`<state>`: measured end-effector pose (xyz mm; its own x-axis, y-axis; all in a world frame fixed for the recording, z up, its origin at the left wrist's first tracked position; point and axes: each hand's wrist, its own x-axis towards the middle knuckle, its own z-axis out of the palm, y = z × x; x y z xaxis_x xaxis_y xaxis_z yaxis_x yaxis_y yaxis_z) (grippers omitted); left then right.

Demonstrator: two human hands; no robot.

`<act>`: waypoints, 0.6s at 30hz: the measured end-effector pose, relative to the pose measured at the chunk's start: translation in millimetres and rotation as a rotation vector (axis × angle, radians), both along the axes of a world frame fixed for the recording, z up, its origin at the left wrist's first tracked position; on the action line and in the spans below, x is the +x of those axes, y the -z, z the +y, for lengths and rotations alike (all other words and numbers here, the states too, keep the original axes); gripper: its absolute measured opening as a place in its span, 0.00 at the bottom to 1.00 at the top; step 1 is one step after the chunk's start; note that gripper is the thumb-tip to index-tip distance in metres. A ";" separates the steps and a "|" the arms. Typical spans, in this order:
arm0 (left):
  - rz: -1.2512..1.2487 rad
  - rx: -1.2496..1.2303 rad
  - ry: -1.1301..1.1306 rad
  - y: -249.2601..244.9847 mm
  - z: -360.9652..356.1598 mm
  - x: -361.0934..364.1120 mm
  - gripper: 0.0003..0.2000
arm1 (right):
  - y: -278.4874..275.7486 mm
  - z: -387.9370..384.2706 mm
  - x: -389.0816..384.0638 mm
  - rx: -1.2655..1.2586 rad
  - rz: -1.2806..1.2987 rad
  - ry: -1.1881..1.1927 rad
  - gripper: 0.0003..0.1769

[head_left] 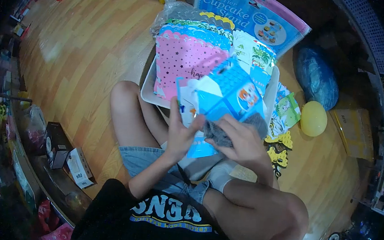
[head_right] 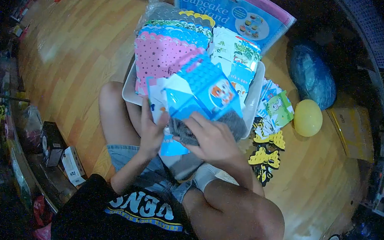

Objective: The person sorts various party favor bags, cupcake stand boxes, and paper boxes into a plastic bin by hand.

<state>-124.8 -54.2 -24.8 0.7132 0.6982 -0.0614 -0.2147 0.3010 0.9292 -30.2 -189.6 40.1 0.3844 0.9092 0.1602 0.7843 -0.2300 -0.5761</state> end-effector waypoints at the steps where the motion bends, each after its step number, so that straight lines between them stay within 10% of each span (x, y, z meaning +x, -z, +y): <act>1: 0.034 0.118 0.073 -7.2 0.5 -0.3 0.22 | 4.5 2.2 -3.5 0.029 0.080 0.012 0.23; 4: 0.026 0.087 0.120 -12.2 0.4 -1.9 0.26 | 11.9 6.7 -0.6 0.152 0.296 0.084 0.25; 6: -0.010 -0.085 0.166 -11.9 1.4 -3.3 0.25 | 16.0 10.9 4.8 0.500 -0.027 0.257 0.27; 10: -0.059 0.209 0.021 -13.7 -9.0 -0.5 0.18 | 34.6 16.9 -10.8 0.221 -0.488 -0.029 0.25; 13: -0.011 0.261 0.162 -24.0 4.0 -6.6 0.18 | 39.2 15.7 11.1 0.169 -0.470 0.216 0.23; 16: -0.003 0.186 0.239 -35.4 5.4 -8.7 0.19 | 38.4 7.6 40.0 0.244 -0.195 0.414 0.21; 18: -0.024 0.163 0.237 -35.9 8.6 -8.8 0.19 | 19.7 1.1 48.1 0.379 0.499 0.495 0.18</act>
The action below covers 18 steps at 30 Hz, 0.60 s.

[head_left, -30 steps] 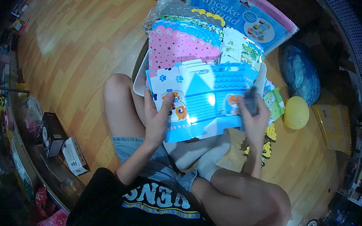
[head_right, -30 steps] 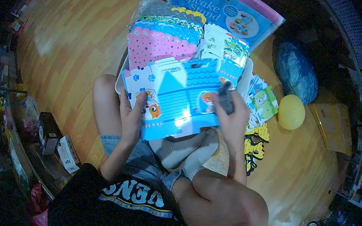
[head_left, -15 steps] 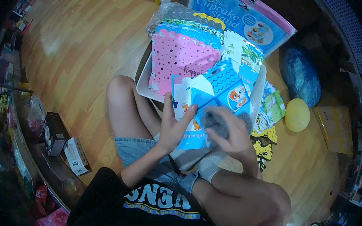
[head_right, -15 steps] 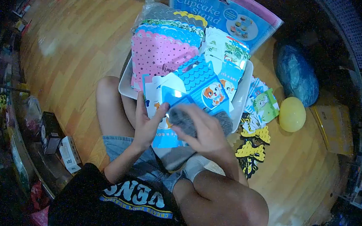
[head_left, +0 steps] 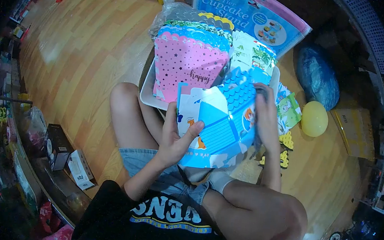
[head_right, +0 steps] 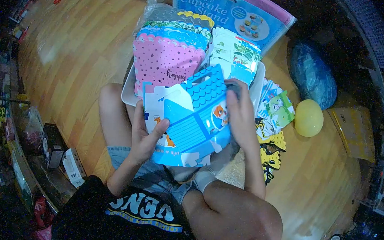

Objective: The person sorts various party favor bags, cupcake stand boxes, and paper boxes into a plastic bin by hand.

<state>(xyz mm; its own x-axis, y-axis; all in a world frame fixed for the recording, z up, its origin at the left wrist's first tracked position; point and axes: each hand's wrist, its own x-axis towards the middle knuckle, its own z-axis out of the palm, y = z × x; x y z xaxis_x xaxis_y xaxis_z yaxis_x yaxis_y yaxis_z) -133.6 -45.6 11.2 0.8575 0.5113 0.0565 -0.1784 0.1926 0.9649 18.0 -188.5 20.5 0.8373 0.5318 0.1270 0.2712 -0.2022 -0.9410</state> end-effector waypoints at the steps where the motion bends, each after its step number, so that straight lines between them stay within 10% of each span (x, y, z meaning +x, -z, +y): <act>1: 0.001 0.011 -0.011 2.7 1.8 0.6 0.19 | -5.3 -5.7 1.4 0.000 0.003 -0.002 0.18; 4: 0.072 0.019 -0.024 14.0 10.2 1.5 0.19 | -10.5 -22.0 -2.6 0.074 0.343 -0.098 0.15; 12: 0.015 -0.395 -0.322 34.4 35.6 3.4 0.21 | 3.7 -30.3 24.0 0.052 -0.029 0.376 0.20; 14: 0.020 -0.355 -0.313 27.6 37.5 2.9 0.22 | 5.2 -26.7 20.3 -0.505 -0.717 0.664 0.21; 18: 0.064 -0.319 -0.286 26.5 29.4 2.4 0.23 | 2.4 -12.8 -13.1 -0.124 -0.117 0.220 0.21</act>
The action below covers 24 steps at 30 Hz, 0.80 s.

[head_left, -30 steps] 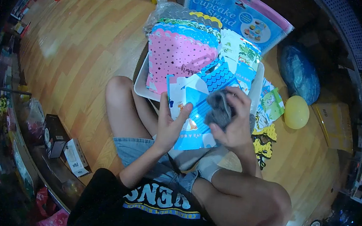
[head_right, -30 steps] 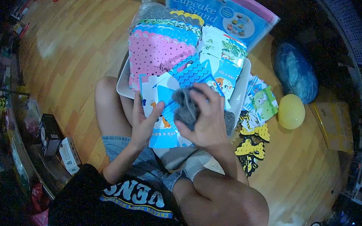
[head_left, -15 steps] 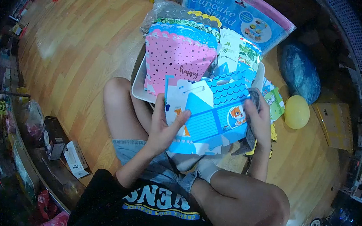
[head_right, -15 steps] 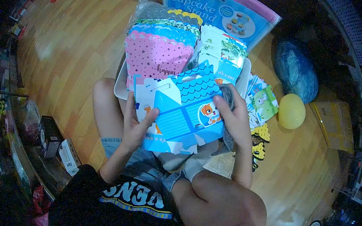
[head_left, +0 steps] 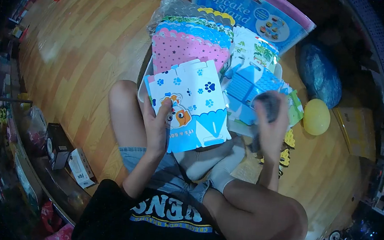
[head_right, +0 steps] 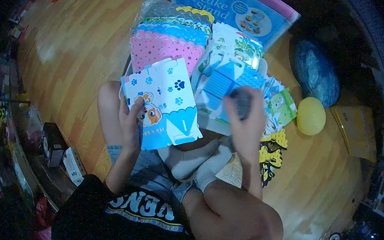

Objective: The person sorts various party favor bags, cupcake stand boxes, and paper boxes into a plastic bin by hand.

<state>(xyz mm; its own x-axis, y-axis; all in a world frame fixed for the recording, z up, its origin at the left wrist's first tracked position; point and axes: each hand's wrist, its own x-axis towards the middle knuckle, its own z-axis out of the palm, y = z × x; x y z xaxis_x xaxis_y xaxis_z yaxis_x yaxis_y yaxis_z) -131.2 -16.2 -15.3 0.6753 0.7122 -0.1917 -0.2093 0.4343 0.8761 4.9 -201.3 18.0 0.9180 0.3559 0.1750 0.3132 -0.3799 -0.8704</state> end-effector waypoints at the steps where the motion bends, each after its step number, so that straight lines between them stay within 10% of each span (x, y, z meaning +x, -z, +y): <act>1: 0.003 -0.009 0.029 -1.8 -4.8 1.3 0.24 | 0.5 7.8 -6.7 -0.061 0.020 -0.102 0.21; 5: 0.018 0.050 0.061 -5.0 -20.8 2.6 0.23 | 10.9 18.7 -13.9 -0.053 0.143 -0.196 0.22; 9: -0.002 0.059 0.121 3.3 -24.1 0.5 0.22 | 1.5 17.7 -24.2 0.439 0.108 0.210 0.24; 11: -0.018 -0.051 0.177 1.9 -31.4 2.3 0.22 | -1.6 16.6 -29.9 0.588 -0.300 -0.128 0.26; 14: -0.066 -0.244 0.220 55.4 -42.8 -10.5 0.29 | -13.4 33.1 -45.2 0.168 -0.171 -0.954 0.38; 16: -0.102 0.202 0.298 60.1 -47.0 -20.8 0.33 | -2.5 42.8 -50.9 -0.030 -0.130 -1.078 0.42; 17: 0.169 1.121 0.342 54.5 -38.9 -30.7 0.31 | -0.4 44.8 -50.1 -0.218 -0.284 -1.039 0.41; 18: 0.177 1.125 0.334 50.8 -40.6 -29.3 0.31 | 0.5 46.6 -48.9 -0.404 -0.437 -0.985 0.40; 20: -0.062 -0.122 0.074 19.6 -45.1 -10.0 0.26 | 0.1 43.7 -41.9 -0.447 -0.434 -0.918 0.40; 24: -0.101 -0.074 0.145 1.0 -38.2 -5.1 0.19 | 17.0 33.8 -24.0 -0.495 -0.482 -0.604 0.35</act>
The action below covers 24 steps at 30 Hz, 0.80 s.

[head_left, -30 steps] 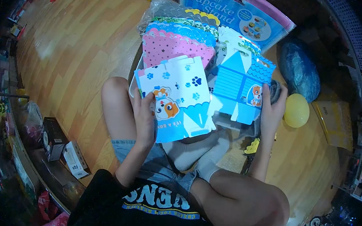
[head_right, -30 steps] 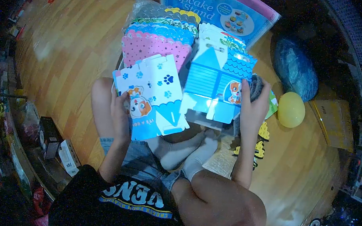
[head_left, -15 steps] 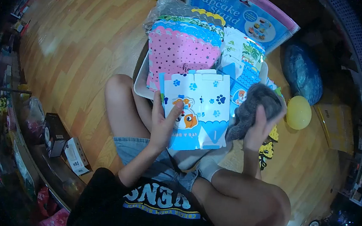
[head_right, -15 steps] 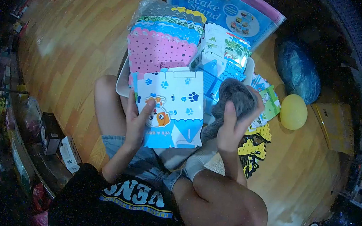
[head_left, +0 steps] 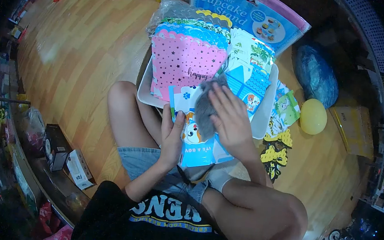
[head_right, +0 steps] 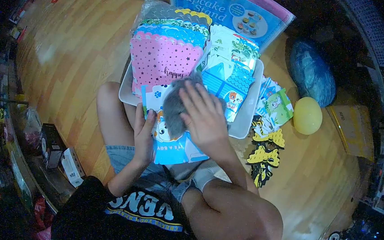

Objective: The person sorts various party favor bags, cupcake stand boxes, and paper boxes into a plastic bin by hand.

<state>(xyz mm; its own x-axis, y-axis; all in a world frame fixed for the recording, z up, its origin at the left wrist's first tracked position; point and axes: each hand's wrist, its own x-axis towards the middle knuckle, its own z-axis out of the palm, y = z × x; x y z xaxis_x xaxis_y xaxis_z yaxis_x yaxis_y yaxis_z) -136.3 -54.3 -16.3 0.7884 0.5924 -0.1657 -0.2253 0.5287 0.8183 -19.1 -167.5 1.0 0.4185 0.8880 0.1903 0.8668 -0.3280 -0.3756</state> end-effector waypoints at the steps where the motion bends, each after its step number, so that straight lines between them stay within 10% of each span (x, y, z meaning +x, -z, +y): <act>1: 0.008 -0.018 0.016 -2.4 0.4 -0.9 0.16 | 2.4 -2.3 2.1 0.053 0.068 0.098 0.32; 12: 0.123 -0.015 -0.073 -6.8 18.9 -3.4 0.29 | 8.9 -22.4 4.6 0.484 0.872 0.491 0.20; 15: 0.092 -0.075 -0.116 -8.6 20.7 -1.6 0.15 | -3.7 -21.5 -1.9 0.532 1.014 0.460 0.22; 18: 0.186 -0.063 -0.022 -11.7 13.9 -4.0 0.27 | -6.4 -20.6 -4.0 0.376 0.783 0.459 0.24; 24: 0.069 0.114 -0.108 -5.4 2.2 -0.8 0.14 | -9.7 -22.3 -4.4 0.240 0.582 0.540 0.22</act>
